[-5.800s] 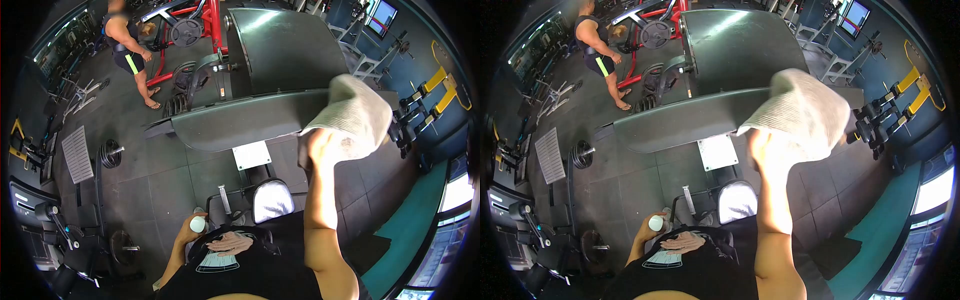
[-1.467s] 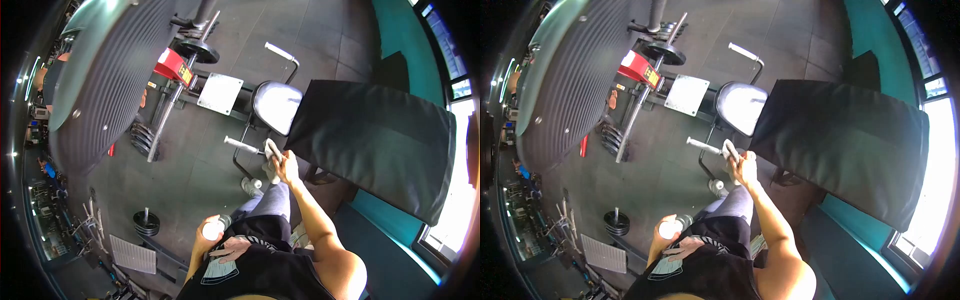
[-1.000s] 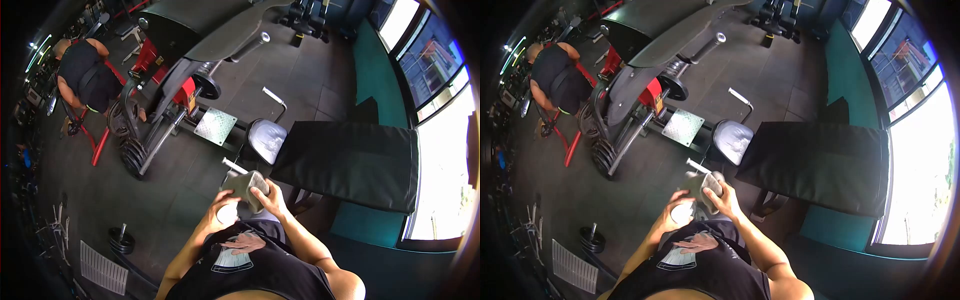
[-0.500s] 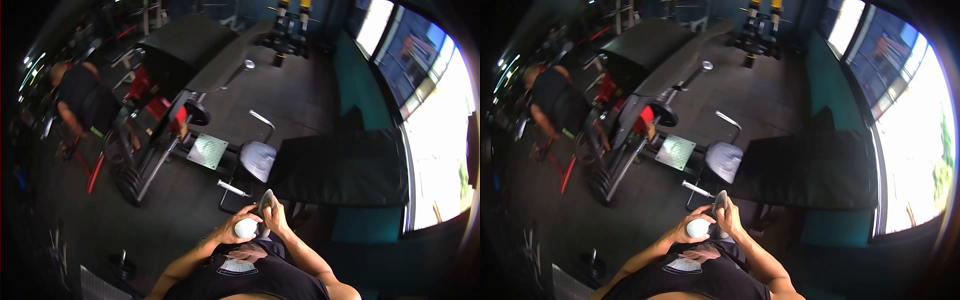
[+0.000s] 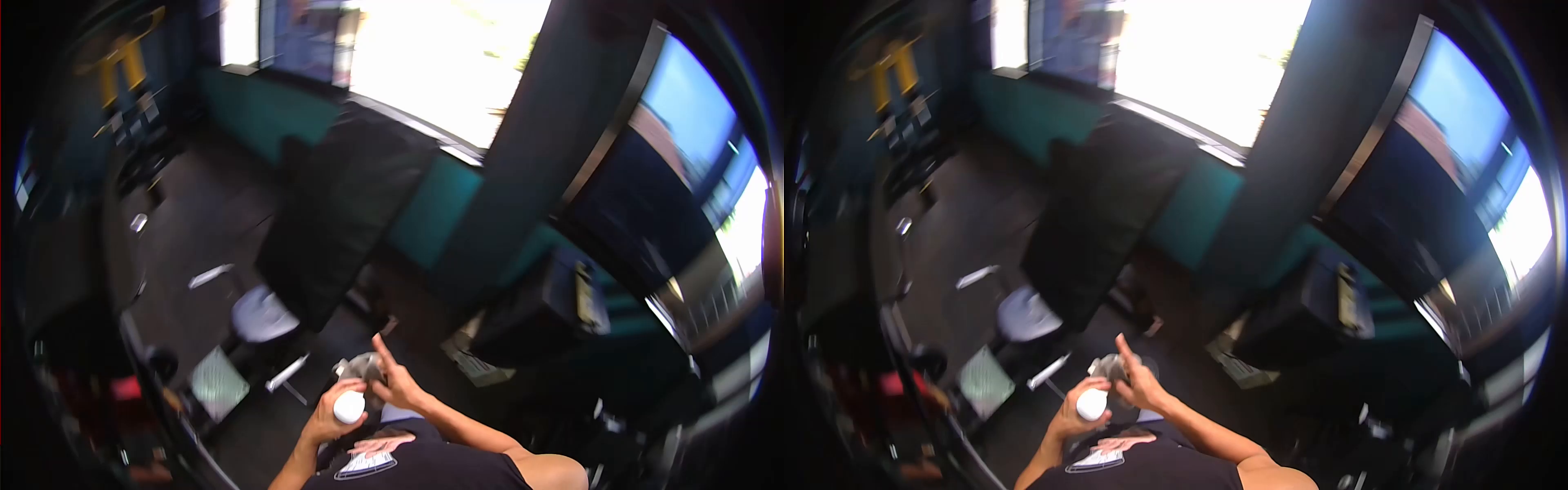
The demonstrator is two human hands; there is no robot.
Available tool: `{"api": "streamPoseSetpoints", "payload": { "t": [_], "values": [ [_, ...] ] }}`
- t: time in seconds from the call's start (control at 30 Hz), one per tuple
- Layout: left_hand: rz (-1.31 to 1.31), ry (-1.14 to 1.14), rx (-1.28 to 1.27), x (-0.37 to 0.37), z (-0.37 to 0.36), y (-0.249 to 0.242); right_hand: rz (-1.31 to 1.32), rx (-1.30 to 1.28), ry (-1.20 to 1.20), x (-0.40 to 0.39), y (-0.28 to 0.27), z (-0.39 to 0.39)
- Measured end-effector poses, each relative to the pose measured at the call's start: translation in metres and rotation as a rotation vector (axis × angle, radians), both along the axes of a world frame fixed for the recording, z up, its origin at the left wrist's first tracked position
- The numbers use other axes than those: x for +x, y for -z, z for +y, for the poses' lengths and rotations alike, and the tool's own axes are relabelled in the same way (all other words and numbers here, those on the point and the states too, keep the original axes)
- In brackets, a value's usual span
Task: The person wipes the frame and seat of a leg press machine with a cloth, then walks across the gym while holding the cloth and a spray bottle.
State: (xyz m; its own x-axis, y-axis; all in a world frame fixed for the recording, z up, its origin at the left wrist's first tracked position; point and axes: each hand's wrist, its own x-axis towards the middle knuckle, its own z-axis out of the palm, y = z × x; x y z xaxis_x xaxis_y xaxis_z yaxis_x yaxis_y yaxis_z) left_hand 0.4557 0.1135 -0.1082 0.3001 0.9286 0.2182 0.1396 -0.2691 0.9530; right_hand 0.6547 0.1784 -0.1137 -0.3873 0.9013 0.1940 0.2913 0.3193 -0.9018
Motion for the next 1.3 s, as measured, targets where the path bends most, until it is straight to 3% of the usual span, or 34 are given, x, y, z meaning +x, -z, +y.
{"api": "streamPoseSetpoints", "payload": {
  "t": [0.07, 0.1, 0.27, 0.3, 0.37, 0.5, 0.53, 0.6, 0.67, 0.8, 0.9, 1.03, 1.1, 1.17, 1.23, 1.3],
  "values": [
    [-0.004, 0.196, 0.04, 0.007, 0.002, 0.012, -0.122, 0.12, -0.038, 0.028, 0.007, -0.02],
    [0.012, 0.284, 0.053, 0.014, 0.001, 0.016, -0.281, 0.031, -0.106, 0.049, 0.015, -0.03],
    [0.01, 0.595, 0.069, 0.035, 0.008, -0.01, -0.707, -0.08, 0.199, 0.08, -0.033, -0.093],
    [-0.019, 0.619, 0.133, 0.04, 0.01, -0.011, -0.767, 0.046, 0.243, 0.082, -0.043, -0.102],
    [-0.005, 0.696, 0.217, 0.049, 0.015, -0.013, -0.714, 0.289, 0.282, 0.088, -0.05, -0.107],
    [0.063, 0.844, 0.12, 0.057, 0.021, -0.041, -0.568, 0.415, 0.398, 0.081, -0.091, -0.121],
    [0.09, 0.867, 0.15, 0.059, 0.022, -0.051, -0.43, 0.196, 0.442, 0.079, -0.097, -0.125],
    [0.124, 0.909, 0.158, 0.062, 0.022, -0.055, -0.228, 0.172, 0.495, 0.081, -0.11, -0.128],
    [0.193, 0.924, 0.226, 0.063, 0.023, -0.051, -0.221, 0.008, 0.489, 0.09, -0.126, -0.135],
    [0.211, 0.85, 0.196, 0.054, 0.027, -0.04, -0.401, 0.047, 0.423, 0.112, -0.14, -0.14],
    [0.183, 0.754, 0.222, 0.044, 0.033, -0.031, -0.532, -0.202, 0.261, 0.123, -0.146, -0.138],
    [0.179, 0.623, 0.208, 0.038, 0.039, -0.03, -0.762, -0.131, 0.11, 0.154, -0.096, -0.126],
    [0.215, 0.593, 0.238, 0.037, 0.043, -0.036, -0.946, -0.308, 0.208, 0.163, -0.09, -0.106],
    [0.283, 0.525, 0.282, 0.04, 0.049, -0.037, -0.971, -0.367, 0.301, 0.176, -0.078, -0.085],
    [0.293, 0.458, 0.252, 0.046, 0.055, -0.04, -0.937, -0.274, 0.27, 0.195, -0.055, -0.067],
    [0.28, 0.388, 0.212, 0.057, 0.064, -0.036, -0.856, -0.336, 0.155, 0.21, -0.049, -0.043]
  ]
}}
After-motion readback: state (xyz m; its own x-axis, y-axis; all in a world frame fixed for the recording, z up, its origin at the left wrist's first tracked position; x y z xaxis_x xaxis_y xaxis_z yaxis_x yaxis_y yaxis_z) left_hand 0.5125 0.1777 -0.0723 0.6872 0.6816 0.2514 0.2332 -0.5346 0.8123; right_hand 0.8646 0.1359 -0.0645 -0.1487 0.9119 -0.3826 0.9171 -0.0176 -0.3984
